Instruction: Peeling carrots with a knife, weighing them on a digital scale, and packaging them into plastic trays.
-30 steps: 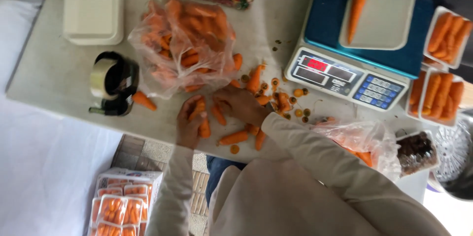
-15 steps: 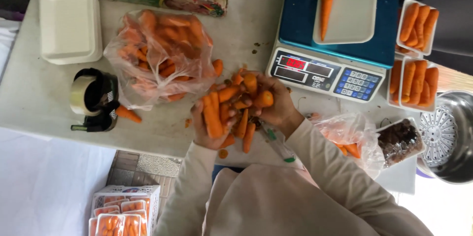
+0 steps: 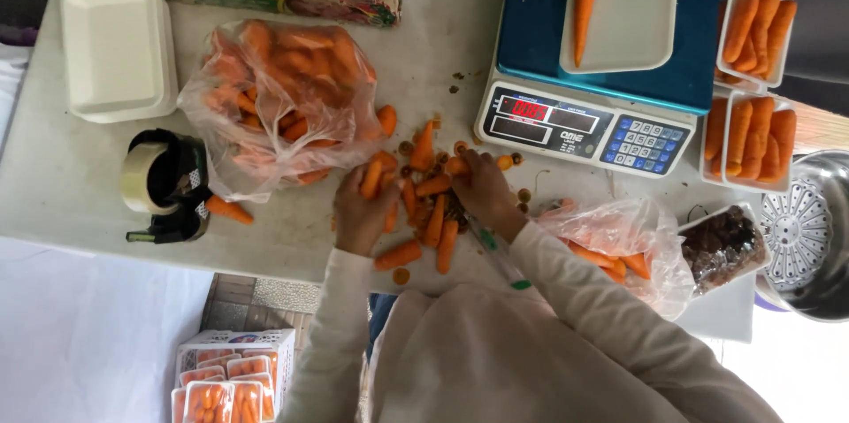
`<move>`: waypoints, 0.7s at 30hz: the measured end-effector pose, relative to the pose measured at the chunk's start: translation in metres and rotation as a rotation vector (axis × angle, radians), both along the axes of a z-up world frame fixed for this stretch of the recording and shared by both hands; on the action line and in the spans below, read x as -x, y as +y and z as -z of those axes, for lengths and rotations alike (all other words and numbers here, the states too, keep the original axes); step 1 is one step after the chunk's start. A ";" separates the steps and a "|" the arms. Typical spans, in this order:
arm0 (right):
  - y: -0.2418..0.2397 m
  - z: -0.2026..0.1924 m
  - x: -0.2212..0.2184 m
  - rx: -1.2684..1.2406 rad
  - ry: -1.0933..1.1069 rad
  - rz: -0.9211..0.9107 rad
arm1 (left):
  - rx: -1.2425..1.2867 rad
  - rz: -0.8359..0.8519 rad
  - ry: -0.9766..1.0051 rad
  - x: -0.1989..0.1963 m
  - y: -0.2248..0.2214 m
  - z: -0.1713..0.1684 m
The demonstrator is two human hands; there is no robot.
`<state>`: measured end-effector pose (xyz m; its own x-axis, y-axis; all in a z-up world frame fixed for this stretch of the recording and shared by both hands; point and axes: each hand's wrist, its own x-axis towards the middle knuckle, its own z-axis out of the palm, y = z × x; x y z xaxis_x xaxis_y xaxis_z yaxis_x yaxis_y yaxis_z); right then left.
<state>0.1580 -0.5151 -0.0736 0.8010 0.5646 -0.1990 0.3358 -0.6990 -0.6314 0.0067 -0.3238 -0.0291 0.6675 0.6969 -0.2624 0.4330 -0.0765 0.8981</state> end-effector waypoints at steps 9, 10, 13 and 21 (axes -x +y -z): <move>0.008 -0.028 -0.008 0.096 0.047 -0.016 | -0.585 0.227 0.282 -0.022 -0.008 0.030; -0.004 -0.035 -0.014 0.095 0.048 -0.007 | -0.587 0.235 0.280 -0.021 -0.009 0.028; -0.052 -0.054 -0.030 -0.044 0.136 0.091 | -0.658 0.240 0.238 -0.020 -0.010 0.010; -0.240 -0.228 0.018 -0.343 0.398 0.190 | -0.801 0.257 -0.270 0.000 -0.036 -0.033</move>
<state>0.1403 -0.7554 0.1547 0.7958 0.5030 -0.3372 -0.0868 -0.4564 -0.8856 0.0064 -0.3601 0.0041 0.7975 0.4236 0.4296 0.0967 -0.7927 0.6020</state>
